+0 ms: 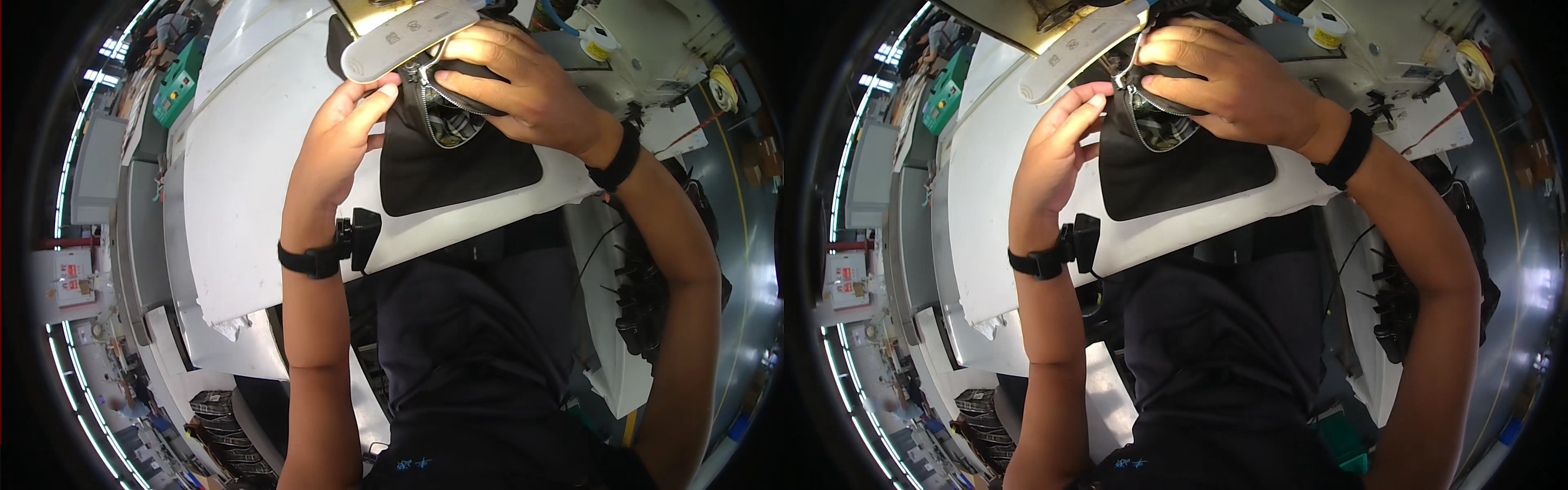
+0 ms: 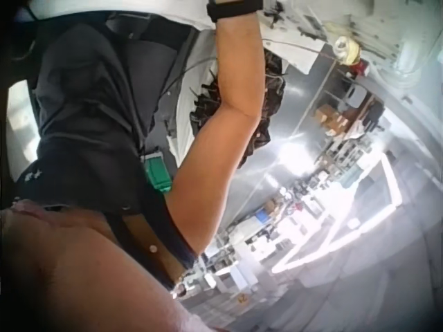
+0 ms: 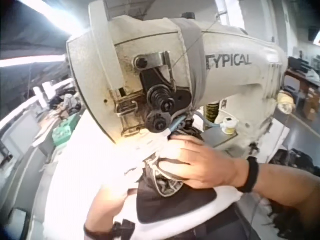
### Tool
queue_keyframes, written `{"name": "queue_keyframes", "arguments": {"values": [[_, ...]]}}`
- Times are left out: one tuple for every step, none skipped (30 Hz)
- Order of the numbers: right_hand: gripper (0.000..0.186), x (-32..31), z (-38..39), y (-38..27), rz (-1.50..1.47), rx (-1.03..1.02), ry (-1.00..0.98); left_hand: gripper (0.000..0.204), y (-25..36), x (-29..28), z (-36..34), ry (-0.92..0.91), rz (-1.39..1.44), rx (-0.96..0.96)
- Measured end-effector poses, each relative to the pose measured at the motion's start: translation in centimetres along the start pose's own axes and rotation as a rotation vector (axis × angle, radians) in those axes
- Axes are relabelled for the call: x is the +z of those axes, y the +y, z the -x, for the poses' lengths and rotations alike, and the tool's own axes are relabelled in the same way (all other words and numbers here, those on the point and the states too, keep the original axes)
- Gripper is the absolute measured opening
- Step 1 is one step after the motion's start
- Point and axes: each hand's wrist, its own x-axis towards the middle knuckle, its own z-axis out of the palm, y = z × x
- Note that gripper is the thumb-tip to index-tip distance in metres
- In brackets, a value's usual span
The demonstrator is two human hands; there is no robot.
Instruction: Sewing and inspecting a zipper and lining on a brown bag using a sewing machine.
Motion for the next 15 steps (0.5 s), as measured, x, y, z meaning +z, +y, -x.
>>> {"name": "queue_keyframes", "arguments": {"values": [[0.041, 0.0, 0.0, 0.2, -0.016, -0.002, -0.027, 0.044, -0.2, -0.1, -0.1, -0.026, 0.021, 0.025], [0.041, 0.1, 0.1, 0.3, -0.026, -0.018, -0.020, 0.044, -0.6, 0.0, -0.3, -0.021, 0.032, 0.001], [0.042, 0.2, 0.1, 0.5, -0.030, -0.034, -0.027, 0.048, -1.0, 0.2, -0.2, -0.003, 0.049, 0.054], [0.042, 0.4, 0.2, 0.7, -0.035, -0.049, -0.036, 0.048, -1.4, 0.3, -0.4, 0.038, 0.038, 0.012], [0.045, 0.4, 0.3, 0.8, -0.045, -0.046, -0.038, 0.048, -1.8, 0.4, -0.5, 0.067, -0.014, 0.033], [0.045, 0.6, 0.4, 0.8, -0.068, -0.067, -0.036, 0.049, -2.2, 0.6, -0.6, 0.081, -0.038, 0.104], [0.046, 0.7, 0.5, 0.7, -0.116, -0.012, -0.024, 0.051, -2.6, 0.7, -0.8, 0.092, -0.079, 0.142], [0.048, 0.9, 0.6, 0.7, -0.158, 0.047, -0.031, 0.051, -3.0, 0.9, -1.0, 0.106, -0.078, 0.125], [0.048, 0.9, 0.6, 0.6, -0.171, 0.024, -0.028, 0.051, -3.4, 1.3, -1.2, 0.097, -0.016, 0.207], [0.049, 1.0, 0.6, 0.5, -0.182, 0.049, -0.015, 0.052, -3.6, 1.6, -1.5, 0.090, 0.042, 0.259], [0.050, 1.0, 0.5, 0.4, -0.192, 0.082, 0.013, 0.052, -3.8, 1.7, -1.7, 0.041, 0.177, 0.233], [0.050, 1.0, 0.4, 0.3, -0.187, 0.076, -0.018, 0.052, -3.9, 1.7, -1.8, 0.032, 0.193, 0.259], [0.050, 1.0, 0.3, 0.2, -0.164, 0.077, -0.012, 0.052, -3.8, 1.6, -1.9, -0.015, 0.309, 0.225], [0.051, 1.0, 0.2, 0.2, -0.138, 0.081, -0.001, 0.051, -3.8, 1.4, -2.0, -0.086, 0.437, 0.221], [0.053, 1.0, 0.2, 0.2, -0.147, 0.092, -0.010, 0.049, -3.7, 1.0, -2.3, -0.056, 0.448, 0.181]]}}
